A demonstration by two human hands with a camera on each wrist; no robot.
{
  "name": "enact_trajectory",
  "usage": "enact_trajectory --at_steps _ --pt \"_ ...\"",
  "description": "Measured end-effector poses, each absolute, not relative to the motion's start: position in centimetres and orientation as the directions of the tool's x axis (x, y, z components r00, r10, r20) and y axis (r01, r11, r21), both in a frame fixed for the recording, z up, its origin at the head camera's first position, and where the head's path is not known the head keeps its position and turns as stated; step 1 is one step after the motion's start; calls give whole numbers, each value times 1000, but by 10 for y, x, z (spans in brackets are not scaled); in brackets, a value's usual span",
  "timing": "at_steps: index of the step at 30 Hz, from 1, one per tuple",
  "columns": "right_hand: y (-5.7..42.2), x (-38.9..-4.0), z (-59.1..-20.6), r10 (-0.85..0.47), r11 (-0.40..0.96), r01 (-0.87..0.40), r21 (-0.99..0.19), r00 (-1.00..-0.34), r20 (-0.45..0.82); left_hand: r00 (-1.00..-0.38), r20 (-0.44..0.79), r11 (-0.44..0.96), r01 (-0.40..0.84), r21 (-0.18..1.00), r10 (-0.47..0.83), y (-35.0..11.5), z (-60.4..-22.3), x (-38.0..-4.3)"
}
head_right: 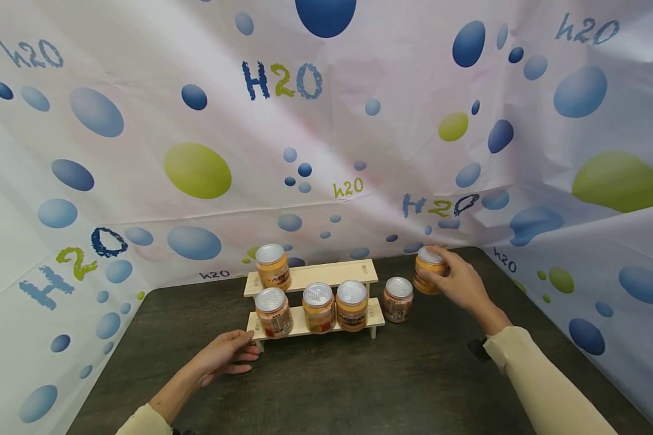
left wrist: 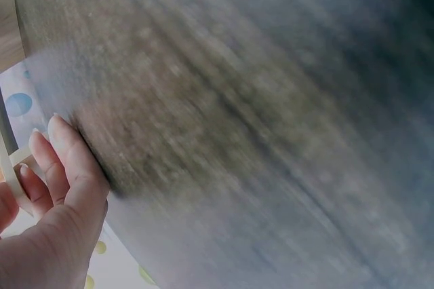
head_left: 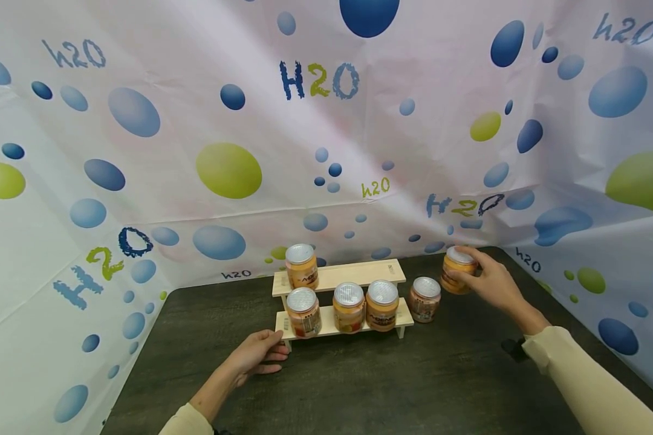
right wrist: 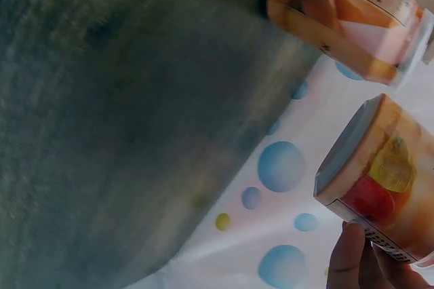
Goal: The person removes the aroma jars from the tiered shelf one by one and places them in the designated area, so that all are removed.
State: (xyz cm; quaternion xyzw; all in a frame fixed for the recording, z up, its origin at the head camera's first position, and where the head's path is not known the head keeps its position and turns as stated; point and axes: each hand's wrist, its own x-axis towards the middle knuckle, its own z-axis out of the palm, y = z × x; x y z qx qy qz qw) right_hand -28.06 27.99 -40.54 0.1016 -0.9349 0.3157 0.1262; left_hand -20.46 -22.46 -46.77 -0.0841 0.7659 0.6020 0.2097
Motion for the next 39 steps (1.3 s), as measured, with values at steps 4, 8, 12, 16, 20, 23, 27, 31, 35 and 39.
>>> enact_trajectory --at_steps 4,8,12,16,20,23,27,31,35,39 --pt "284 -279 -416 -96 777 -247 -579 -955 280 -898 -421 258 -381 888 125 -224 -468 -205" --pt "286 -279 -424 -88 775 -240 -585 -957 277 -898 -422 255 -381 888 127 -224 -468 -205" --pt "285 -279 -431 -78 781 -228 -582 -959 271 -898 -420 254 -379 890 132 -224 -467 -205" --pt "285 -279 -438 -73 787 -213 -579 -964 254 -898 -420 256 -378 890 134 -224 -467 -205" --pt "283 -278 -442 -72 787 -204 -582 -968 242 -898 -420 258 -378 889 132 -224 -467 -205" --pt "281 -278 -444 -74 787 -199 -585 -970 230 -898 -419 259 -377 889 132 -224 -467 -205" --pt "280 -277 -446 -76 786 -198 -585 -971 225 -898 -419 258 -376 890 138 -224 -467 -205" --pt "279 -278 -449 -77 786 -203 -584 -969 233 -897 -420 257 -377 890 139 -224 -467 -205" --pt "279 -280 -452 -79 789 -204 -579 -969 234 -897 -423 257 -382 888 129 -224 -467 -205" --pt "280 -282 -455 -78 794 -201 -573 -970 232 -897 -424 257 -383 887 125 -224 -466 -205"
